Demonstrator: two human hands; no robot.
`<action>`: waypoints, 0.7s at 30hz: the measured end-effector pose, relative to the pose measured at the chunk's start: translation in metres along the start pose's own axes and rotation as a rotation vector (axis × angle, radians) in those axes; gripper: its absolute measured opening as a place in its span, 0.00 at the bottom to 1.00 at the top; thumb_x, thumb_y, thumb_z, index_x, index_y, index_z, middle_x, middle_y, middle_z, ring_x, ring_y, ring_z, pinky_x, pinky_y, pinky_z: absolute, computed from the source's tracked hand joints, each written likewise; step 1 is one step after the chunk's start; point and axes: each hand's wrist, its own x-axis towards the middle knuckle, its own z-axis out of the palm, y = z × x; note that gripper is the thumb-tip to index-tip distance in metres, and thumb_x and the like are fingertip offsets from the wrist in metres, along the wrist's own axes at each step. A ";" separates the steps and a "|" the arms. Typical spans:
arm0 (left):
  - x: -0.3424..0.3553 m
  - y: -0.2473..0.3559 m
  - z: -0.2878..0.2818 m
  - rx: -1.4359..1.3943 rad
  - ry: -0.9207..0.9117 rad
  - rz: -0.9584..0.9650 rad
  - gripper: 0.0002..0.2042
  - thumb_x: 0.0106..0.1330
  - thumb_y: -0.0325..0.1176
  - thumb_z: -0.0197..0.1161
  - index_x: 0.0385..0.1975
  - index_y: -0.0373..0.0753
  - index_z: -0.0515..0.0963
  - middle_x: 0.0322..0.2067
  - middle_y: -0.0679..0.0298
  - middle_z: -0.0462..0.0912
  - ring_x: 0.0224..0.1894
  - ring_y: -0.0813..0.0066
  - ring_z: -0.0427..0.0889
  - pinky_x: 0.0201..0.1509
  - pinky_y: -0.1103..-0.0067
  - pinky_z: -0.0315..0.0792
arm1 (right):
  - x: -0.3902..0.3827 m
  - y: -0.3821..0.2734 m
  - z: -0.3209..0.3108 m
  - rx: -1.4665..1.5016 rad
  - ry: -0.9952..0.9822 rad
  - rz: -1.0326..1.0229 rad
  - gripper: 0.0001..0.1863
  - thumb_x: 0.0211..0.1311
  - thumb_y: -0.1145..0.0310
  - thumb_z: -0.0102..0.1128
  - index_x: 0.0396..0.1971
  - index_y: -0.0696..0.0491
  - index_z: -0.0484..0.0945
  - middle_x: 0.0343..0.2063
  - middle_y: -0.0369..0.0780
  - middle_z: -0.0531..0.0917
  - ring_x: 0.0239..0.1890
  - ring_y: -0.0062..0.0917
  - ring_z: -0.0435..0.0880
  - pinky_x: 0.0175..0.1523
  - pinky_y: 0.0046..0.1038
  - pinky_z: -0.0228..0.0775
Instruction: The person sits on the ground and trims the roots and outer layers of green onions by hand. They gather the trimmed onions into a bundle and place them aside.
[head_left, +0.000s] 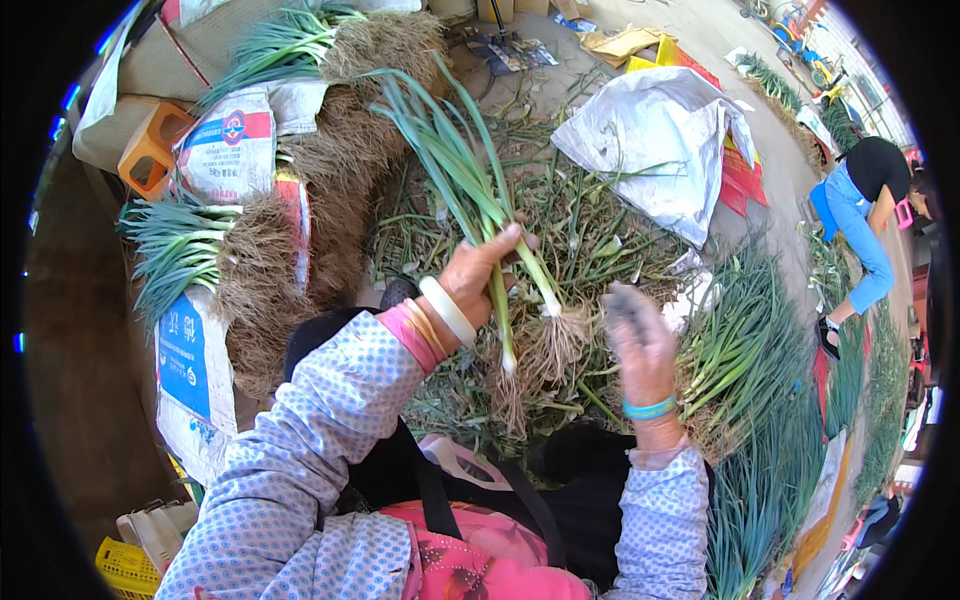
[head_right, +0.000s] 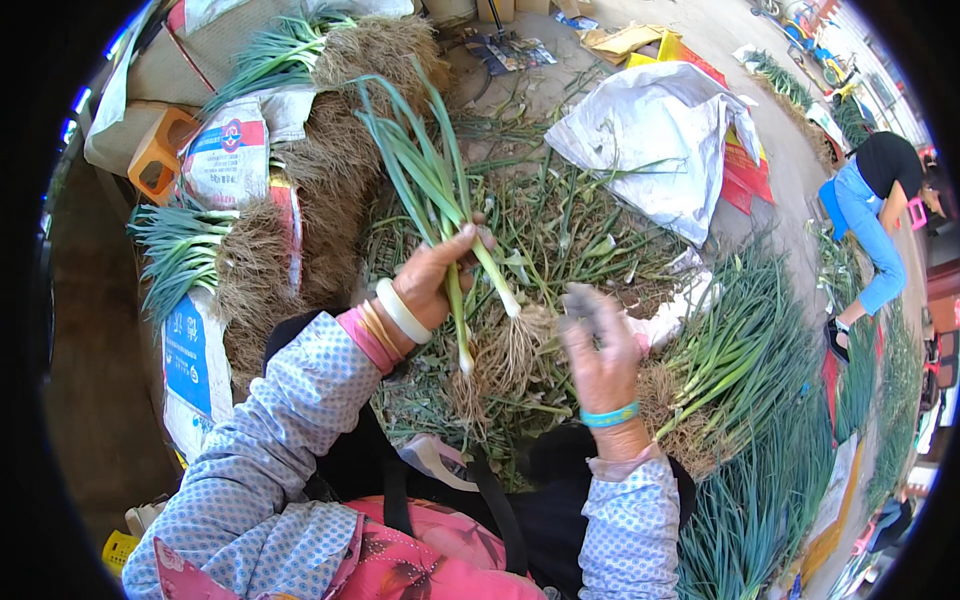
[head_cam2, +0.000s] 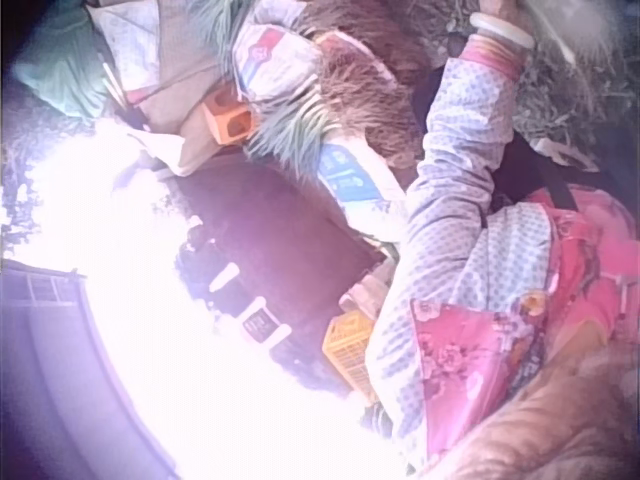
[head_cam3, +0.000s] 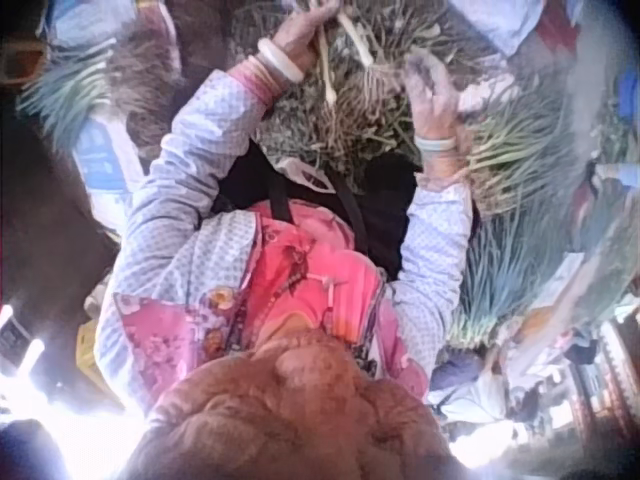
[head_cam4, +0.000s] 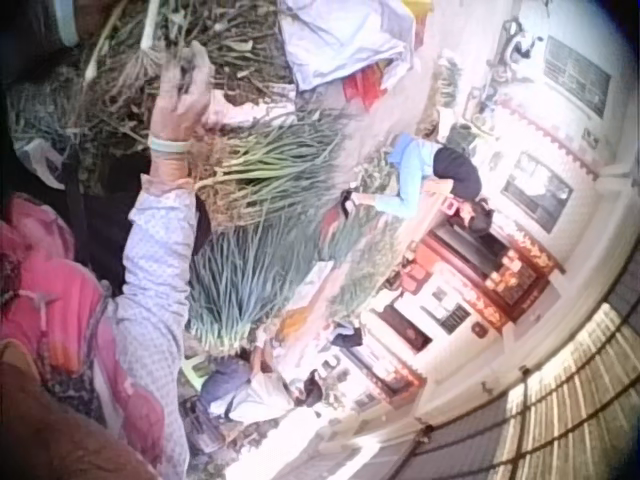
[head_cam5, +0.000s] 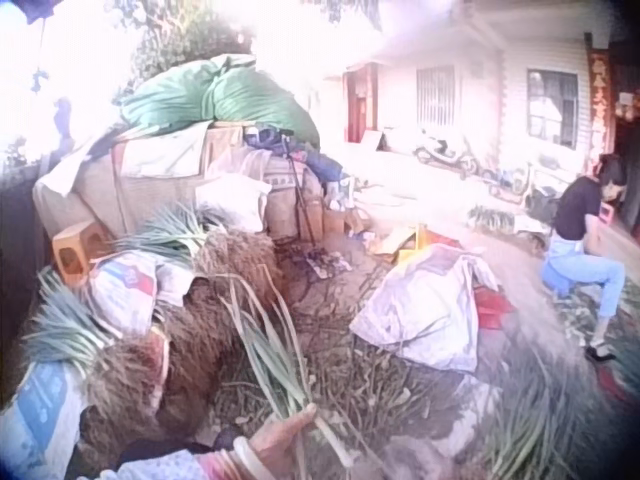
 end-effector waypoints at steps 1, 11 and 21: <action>0.005 -0.007 -0.005 0.040 -0.074 0.012 0.13 0.64 0.35 0.54 0.47 0.41 0.70 0.31 0.67 0.79 0.30 0.83 0.75 0.26 0.88 0.66 | -0.002 0.005 0.009 -0.030 -0.063 -0.055 0.27 0.58 0.56 0.57 0.51 0.59 0.67 0.44 0.45 0.76 0.46 0.31 0.75 0.51 0.30 0.67; 0.002 -0.017 -0.004 -0.164 -0.323 -0.069 0.21 0.62 0.34 0.57 0.55 0.44 0.61 0.44 0.57 0.76 0.48 0.68 0.75 0.54 0.70 0.68 | -0.013 0.017 0.038 -0.008 -0.338 -0.022 0.21 0.49 0.73 0.54 0.46 0.62 0.69 0.33 0.46 0.77 0.36 0.28 0.77 0.46 0.26 0.67; -0.004 -0.007 0.001 -0.263 -0.395 -0.107 0.27 0.51 0.17 0.50 0.54 0.44 0.59 0.53 0.54 0.69 0.53 0.62 0.71 0.57 0.66 0.66 | -0.015 0.023 0.037 0.082 -0.342 0.059 0.15 0.49 0.74 0.52 0.39 0.63 0.70 0.25 0.46 0.76 0.28 0.27 0.74 0.39 0.26 0.67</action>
